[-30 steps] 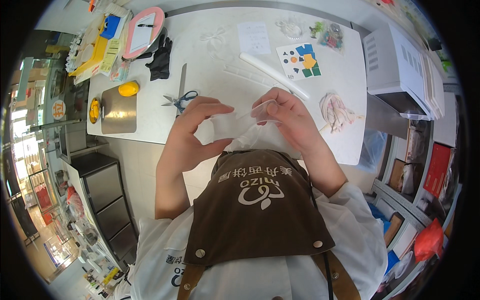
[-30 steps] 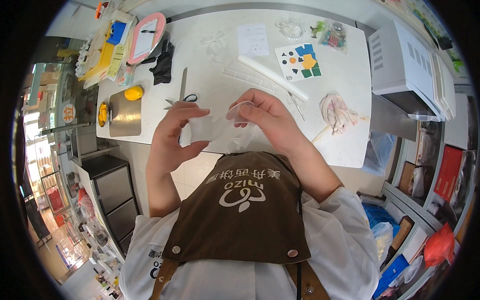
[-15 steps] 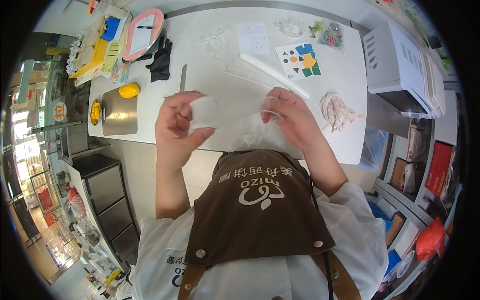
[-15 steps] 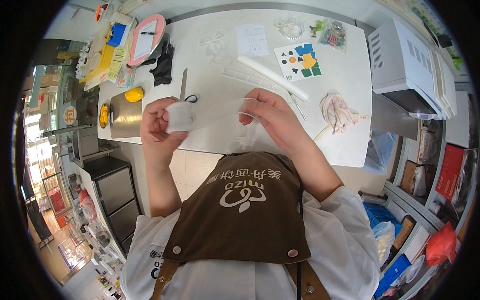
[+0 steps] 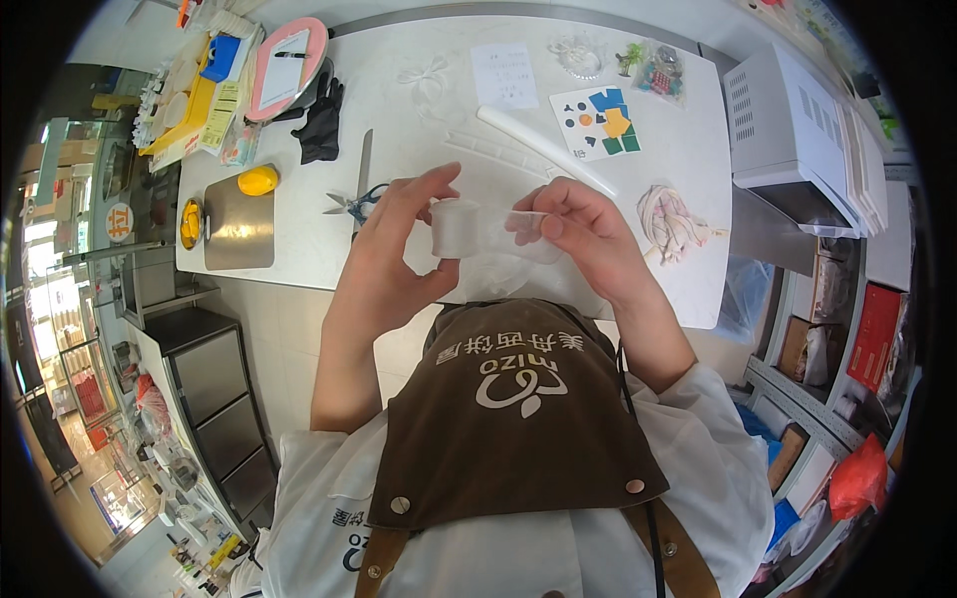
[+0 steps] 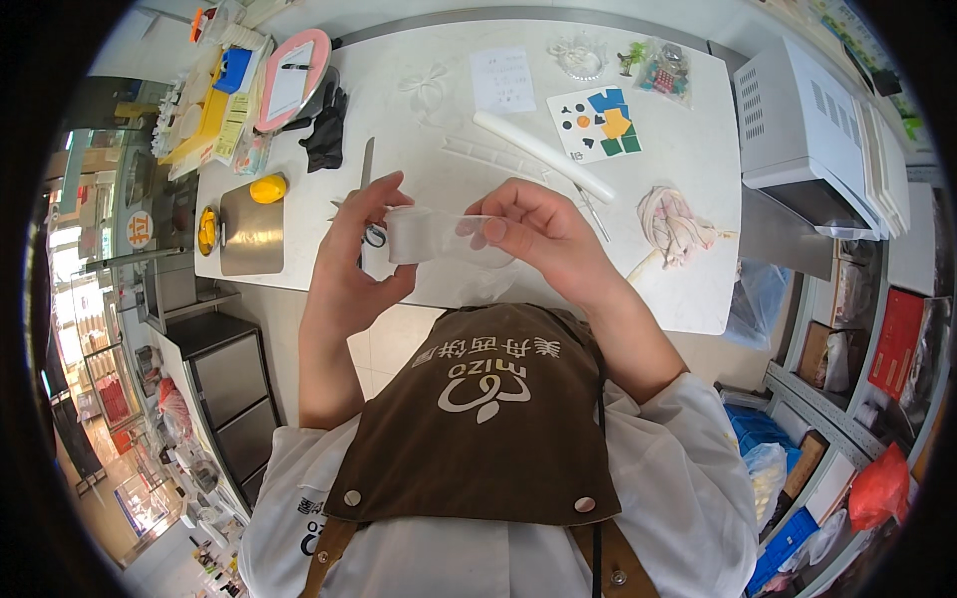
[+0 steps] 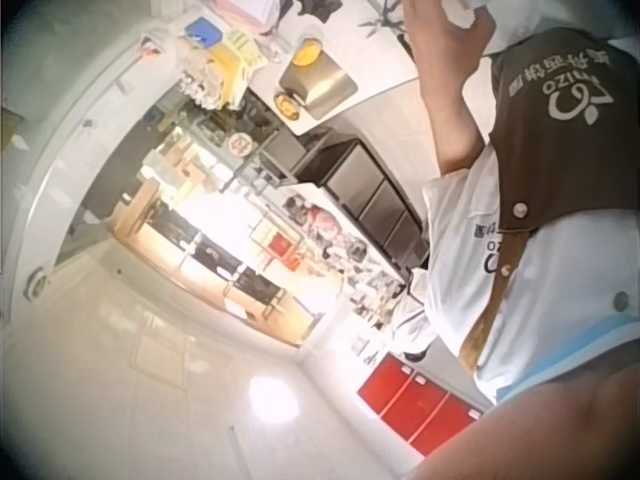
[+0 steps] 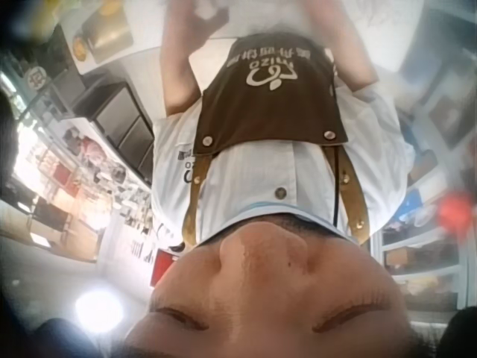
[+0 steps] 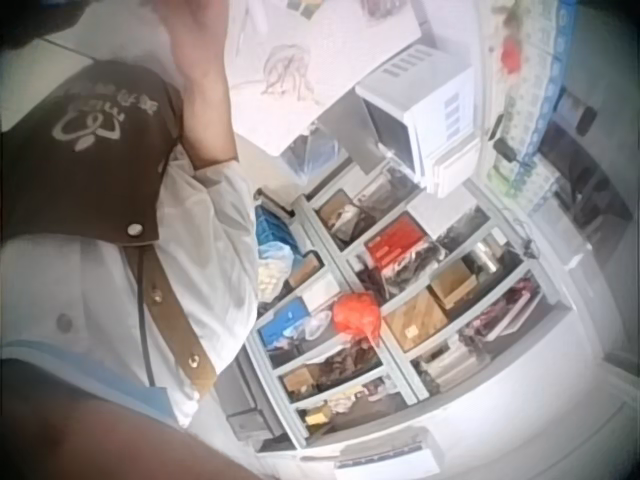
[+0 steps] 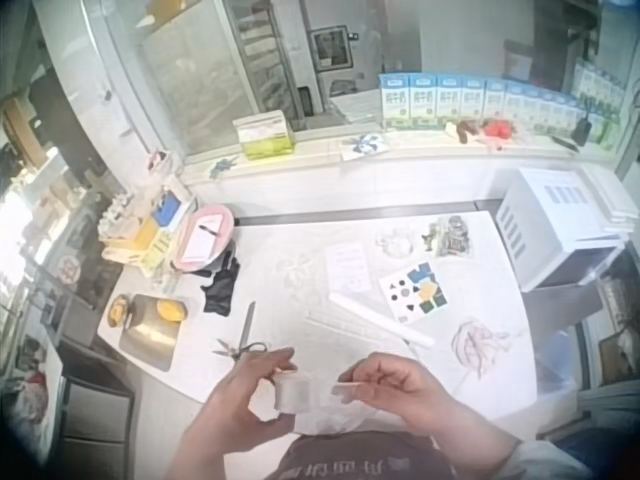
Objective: The person cuts a white ribbon with scissors, then folds a white paper cupcake liner. They retrieve a pink 'Happy Birthday' cake topper from a refrigerator and place it on the counter. The person also handles a small pink fondant piece and a colorful card.
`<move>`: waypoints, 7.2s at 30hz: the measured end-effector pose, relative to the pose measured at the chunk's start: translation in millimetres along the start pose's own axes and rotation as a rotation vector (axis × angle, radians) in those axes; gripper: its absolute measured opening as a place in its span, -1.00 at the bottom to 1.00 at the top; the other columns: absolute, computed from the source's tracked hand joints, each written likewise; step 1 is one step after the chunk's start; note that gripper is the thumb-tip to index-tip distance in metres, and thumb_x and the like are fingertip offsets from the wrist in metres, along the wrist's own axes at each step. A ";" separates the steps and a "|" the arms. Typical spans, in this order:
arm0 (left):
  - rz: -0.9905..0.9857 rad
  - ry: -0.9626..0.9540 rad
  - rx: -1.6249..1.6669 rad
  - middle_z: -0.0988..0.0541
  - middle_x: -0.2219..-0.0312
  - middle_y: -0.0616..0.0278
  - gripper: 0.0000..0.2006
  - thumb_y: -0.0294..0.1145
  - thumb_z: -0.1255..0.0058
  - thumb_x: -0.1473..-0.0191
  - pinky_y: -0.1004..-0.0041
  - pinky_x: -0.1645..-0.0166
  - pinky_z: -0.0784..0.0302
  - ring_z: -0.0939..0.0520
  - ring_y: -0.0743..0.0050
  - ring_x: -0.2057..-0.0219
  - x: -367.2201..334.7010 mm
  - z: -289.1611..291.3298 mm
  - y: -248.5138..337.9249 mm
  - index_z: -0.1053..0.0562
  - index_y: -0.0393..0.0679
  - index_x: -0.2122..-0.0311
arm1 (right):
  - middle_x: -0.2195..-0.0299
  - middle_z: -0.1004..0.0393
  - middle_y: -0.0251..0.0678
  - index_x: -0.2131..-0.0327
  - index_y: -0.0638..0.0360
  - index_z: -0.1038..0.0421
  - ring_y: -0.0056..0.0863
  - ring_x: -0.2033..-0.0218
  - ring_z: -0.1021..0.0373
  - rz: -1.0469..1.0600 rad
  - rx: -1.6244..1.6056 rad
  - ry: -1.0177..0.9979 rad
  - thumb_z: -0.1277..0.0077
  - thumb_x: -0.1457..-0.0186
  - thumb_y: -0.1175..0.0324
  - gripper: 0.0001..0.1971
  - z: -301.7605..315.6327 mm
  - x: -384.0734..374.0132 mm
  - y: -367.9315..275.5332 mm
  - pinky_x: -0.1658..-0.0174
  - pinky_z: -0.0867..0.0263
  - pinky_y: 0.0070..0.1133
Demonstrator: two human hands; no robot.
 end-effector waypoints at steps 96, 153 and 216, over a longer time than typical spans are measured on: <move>0.439 -0.230 0.179 -0.57 0.38 0.35 -0.46 -0.40 -0.33 0.06 0.59 0.27 -0.44 -0.52 0.67 0.39 9.4 -32.6 -43.0 -0.39 -0.16 -0.06 | 0.01 -0.36 -0.38 -0.20 0.12 -0.18 -0.60 0.15 -0.33 0.142 0.619 -0.059 -0.07 0.01 0.59 -0.35 -15.2 -8.6 1.7 0.05 -0.28 -0.58; 0.441 -0.176 0.867 -0.52 0.31 0.20 -0.71 -0.18 0.06 -0.27 0.47 0.10 -0.35 -0.49 0.46 0.27 20.2 -35.8 -85.2 -0.39 -0.18 0.39 | 0.02 -0.34 -0.37 -0.09 0.23 -0.24 -0.59 0.00 -0.28 0.083 -0.120 0.096 -0.06 0.02 0.63 -0.47 2.2 -9.6 -7.4 -0.04 -0.24 -0.62; -0.037 0.120 0.441 -0.48 0.09 0.21 -0.45 -0.51 -0.29 0.16 0.46 0.08 -0.42 -0.49 0.43 0.11 -0.7 -25.2 -30.8 -0.38 -0.18 -0.02 | 0.03 -0.37 -0.43 -0.08 0.11 -0.26 -0.57 0.09 -0.30 0.221 0.379 0.144 -0.20 0.11 0.56 -0.39 -25.0 -16.6 5.4 0.06 -0.23 -0.56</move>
Point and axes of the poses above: each hand's wrist, its own x-axis away from the middle knuckle, its own z-axis out of the back of the hand, y = z × x, the point moved 5 cm from there along -x, towards the middle knuckle
